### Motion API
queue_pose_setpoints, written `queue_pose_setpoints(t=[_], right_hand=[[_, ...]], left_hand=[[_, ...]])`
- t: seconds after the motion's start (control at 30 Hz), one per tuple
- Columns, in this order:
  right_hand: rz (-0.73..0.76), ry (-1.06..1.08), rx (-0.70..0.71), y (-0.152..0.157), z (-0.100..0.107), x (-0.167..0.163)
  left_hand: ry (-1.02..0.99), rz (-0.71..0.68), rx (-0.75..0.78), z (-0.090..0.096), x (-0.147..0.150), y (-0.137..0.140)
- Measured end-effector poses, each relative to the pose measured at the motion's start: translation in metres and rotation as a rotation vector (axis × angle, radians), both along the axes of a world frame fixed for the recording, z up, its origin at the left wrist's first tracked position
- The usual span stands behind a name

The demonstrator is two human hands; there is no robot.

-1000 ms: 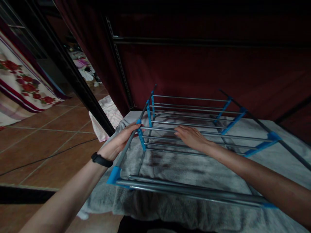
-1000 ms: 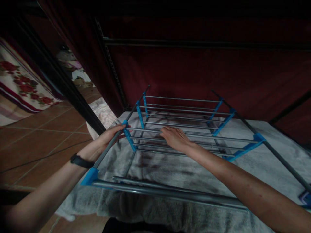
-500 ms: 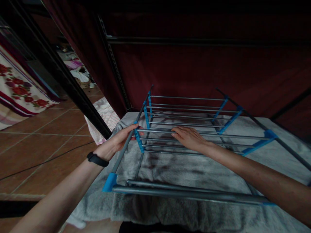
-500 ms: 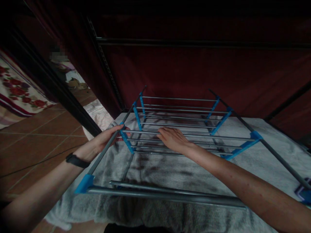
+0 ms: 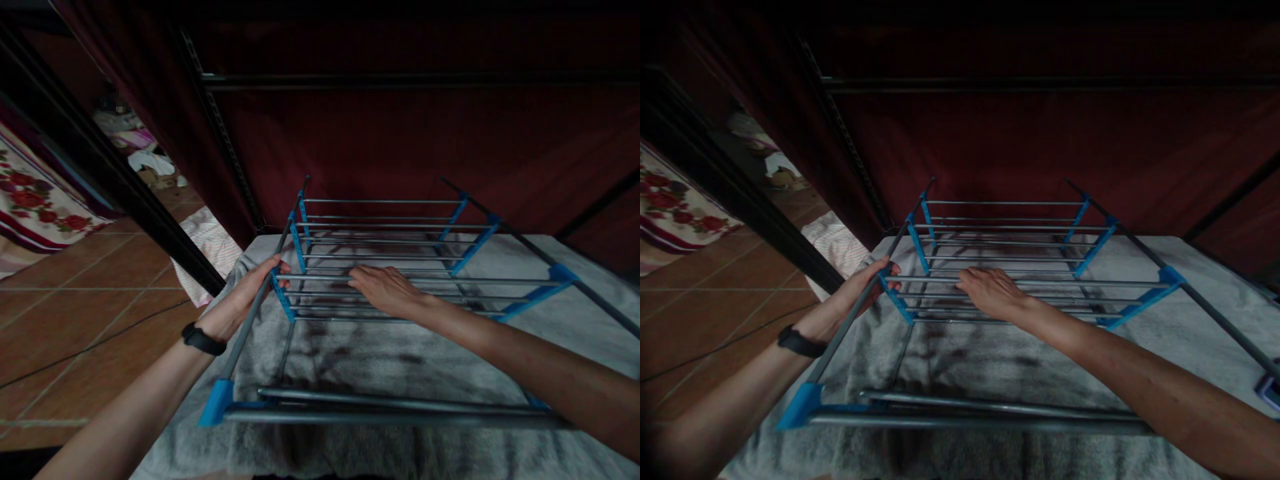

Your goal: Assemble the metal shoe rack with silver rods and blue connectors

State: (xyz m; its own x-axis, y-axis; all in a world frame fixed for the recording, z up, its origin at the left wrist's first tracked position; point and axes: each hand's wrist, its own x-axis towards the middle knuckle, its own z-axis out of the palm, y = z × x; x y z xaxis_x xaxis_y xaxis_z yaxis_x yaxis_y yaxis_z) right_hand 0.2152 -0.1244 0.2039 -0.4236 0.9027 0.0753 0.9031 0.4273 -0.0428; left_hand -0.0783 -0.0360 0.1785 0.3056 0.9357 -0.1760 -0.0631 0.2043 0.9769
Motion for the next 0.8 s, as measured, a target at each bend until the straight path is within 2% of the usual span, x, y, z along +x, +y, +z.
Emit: queue_pose_setpoints(t=[0.53,0.67,0.8], right_hand=[[-0.046,-0.009,0.022,0.001,0.0,-0.004],[-0.048,0.029,0.033,-0.001,0.0,-0.005],[-0.043,0.061,0.119,-0.011,0.0,0.006]], left_hand=[[-0.012,0.044,0.05,0.011,0.007,-0.003],[0.004,0.054,0.002,0.013,0.009,-0.006],[-0.029,0.034,-0.044,0.018,0.007,-0.005]])
